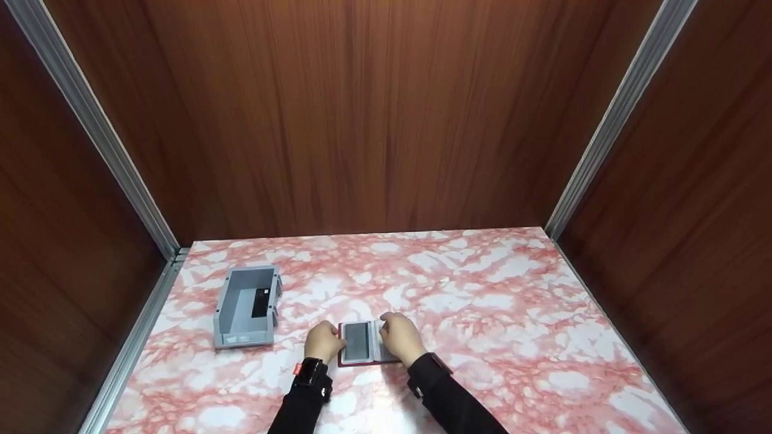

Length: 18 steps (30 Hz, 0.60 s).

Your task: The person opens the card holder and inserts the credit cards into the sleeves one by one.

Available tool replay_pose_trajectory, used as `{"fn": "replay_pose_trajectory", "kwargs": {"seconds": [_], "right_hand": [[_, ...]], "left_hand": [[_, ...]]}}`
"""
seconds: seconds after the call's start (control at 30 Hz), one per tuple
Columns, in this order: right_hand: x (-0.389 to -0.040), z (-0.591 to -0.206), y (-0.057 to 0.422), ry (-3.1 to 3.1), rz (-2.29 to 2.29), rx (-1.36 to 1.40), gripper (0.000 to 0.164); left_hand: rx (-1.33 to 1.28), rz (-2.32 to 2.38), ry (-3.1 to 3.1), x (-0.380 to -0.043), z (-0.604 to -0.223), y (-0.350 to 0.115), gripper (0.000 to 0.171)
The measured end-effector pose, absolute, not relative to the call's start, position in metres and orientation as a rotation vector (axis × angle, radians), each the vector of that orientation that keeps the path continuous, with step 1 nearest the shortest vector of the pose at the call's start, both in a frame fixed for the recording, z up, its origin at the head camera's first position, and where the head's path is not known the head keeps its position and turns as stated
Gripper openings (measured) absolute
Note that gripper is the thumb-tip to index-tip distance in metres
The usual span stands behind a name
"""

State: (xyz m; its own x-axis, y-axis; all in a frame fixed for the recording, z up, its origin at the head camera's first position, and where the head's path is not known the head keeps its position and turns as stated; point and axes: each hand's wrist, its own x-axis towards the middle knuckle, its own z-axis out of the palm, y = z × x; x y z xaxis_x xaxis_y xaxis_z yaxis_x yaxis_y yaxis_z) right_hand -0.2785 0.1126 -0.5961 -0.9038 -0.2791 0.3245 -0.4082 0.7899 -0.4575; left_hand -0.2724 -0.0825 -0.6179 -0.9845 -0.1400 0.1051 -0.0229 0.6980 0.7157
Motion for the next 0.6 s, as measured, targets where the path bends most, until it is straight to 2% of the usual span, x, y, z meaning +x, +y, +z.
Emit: {"fn": "replay_pose_trajectory", "kwargs": {"seconds": [0.23, 0.6], "right_hand": [[-0.2801, -0.5982, 0.1179, -2.701, 0.687, 0.539, 0.016], [-0.2801, -0.6014, 0.1233, -2.712, 0.578, 0.470, 0.018]], "left_hand": [[0.129, -1.159, -2.751, -0.2729, -0.6184, -0.0828, 0.026], [0.126, -1.161, -2.737, -0.2708, -0.6176, -0.0823, 0.026]]}}
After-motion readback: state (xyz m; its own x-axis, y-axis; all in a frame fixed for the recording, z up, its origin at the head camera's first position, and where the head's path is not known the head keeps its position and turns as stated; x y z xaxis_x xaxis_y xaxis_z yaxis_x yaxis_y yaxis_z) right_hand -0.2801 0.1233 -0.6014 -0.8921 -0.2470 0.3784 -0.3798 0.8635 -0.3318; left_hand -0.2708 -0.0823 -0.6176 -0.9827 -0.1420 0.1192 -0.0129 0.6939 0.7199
